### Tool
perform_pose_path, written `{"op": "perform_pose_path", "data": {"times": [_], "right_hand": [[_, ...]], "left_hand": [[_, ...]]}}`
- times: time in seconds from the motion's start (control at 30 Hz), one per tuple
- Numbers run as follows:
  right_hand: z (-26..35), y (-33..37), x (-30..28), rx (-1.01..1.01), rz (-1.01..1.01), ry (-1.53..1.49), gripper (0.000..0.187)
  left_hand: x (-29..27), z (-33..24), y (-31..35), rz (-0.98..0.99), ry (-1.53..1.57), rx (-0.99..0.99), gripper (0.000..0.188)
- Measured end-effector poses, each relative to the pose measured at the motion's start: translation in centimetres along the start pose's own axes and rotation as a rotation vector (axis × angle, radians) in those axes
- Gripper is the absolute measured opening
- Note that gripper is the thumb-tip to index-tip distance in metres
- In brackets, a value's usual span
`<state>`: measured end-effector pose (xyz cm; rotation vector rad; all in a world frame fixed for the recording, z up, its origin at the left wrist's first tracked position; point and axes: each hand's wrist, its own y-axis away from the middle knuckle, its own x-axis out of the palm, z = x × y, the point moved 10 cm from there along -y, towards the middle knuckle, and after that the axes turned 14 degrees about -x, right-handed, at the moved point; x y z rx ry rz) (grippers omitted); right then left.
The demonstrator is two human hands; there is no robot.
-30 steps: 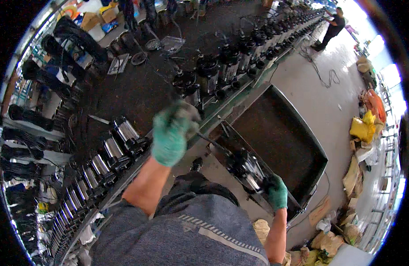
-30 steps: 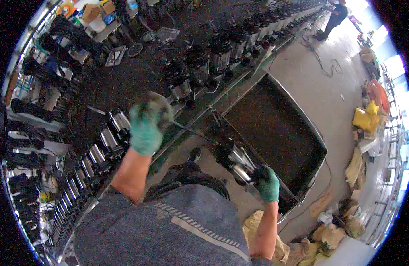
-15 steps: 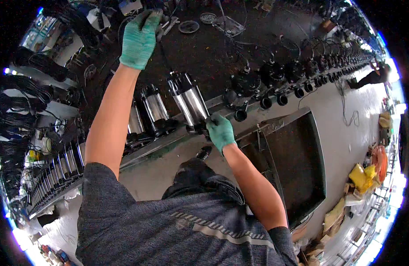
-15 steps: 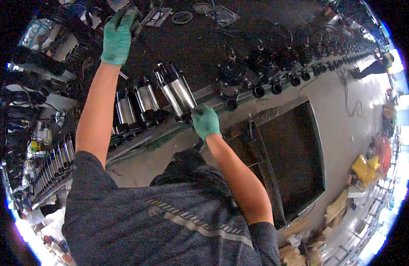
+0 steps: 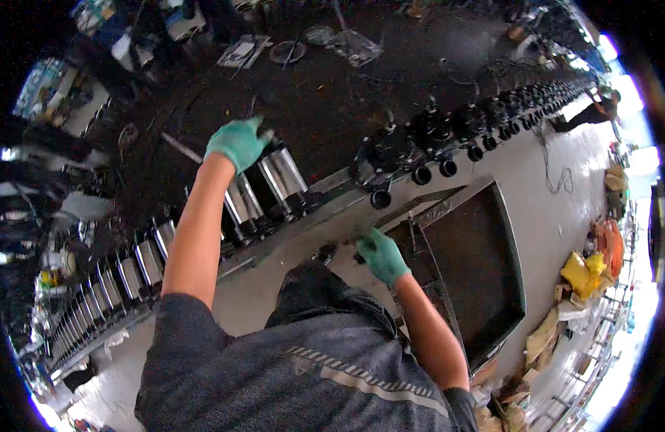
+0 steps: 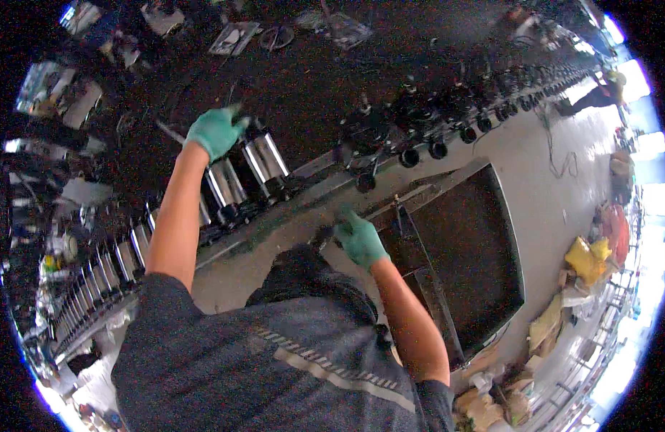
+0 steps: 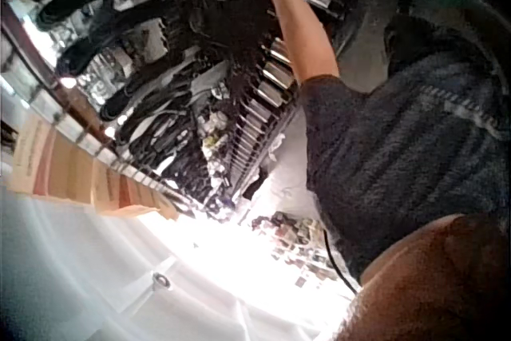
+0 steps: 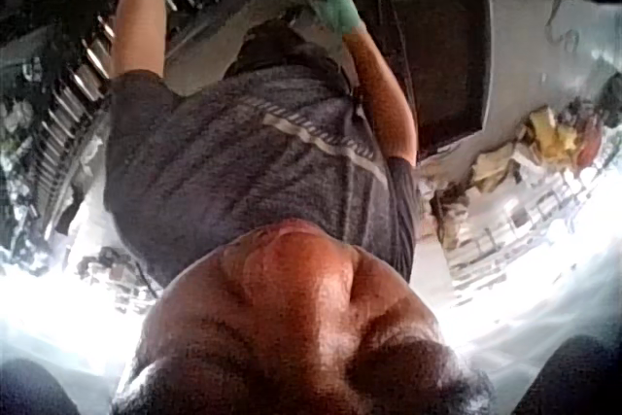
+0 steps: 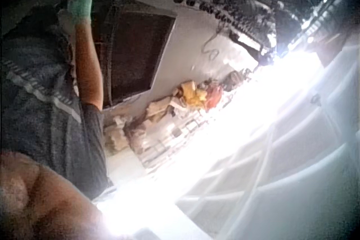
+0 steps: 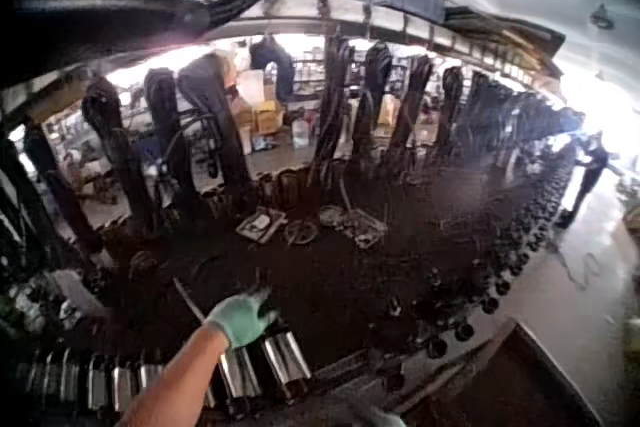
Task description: The person repeatedly assembles a cylindrical mechanical component by inserting a rod into a housing and attaching a black end cap. They place the assembled unit into a large metal tray, then retrieve it to repeat the process. The person wears green gloves and works at a table in a workshop.
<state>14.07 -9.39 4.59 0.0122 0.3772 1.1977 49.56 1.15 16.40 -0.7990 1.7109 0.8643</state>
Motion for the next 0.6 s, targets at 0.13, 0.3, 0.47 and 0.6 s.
{"op": "perform_pose_path", "data": {"times": [0.13, 0.3, 0.47, 0.6], "right_hand": [[-5.4, 8.4, -3.6, 0.256, -0.247, -0.309, 0.033], [-11.0, 19.7, -7.2, 0.319, -0.635, -0.376, 0.031], [-15.6, 28.5, -6.2, 0.372, -0.895, -0.607, 0.034], [-17.1, 30.6, -5.3, 0.354, -0.898, -0.649, 0.038]], "left_hand": [[0.5, -2.2, 2.2, 0.215, -0.208, -0.109, 0.052], [-2.3, -7.3, 3.0, -0.156, 0.11, -0.014, 0.044], [-0.3, -14.1, 3.2, -0.053, 0.612, 0.256, 0.034], [6.1, -19.3, -1.2, -0.285, 0.255, 0.693, 0.044]]}}
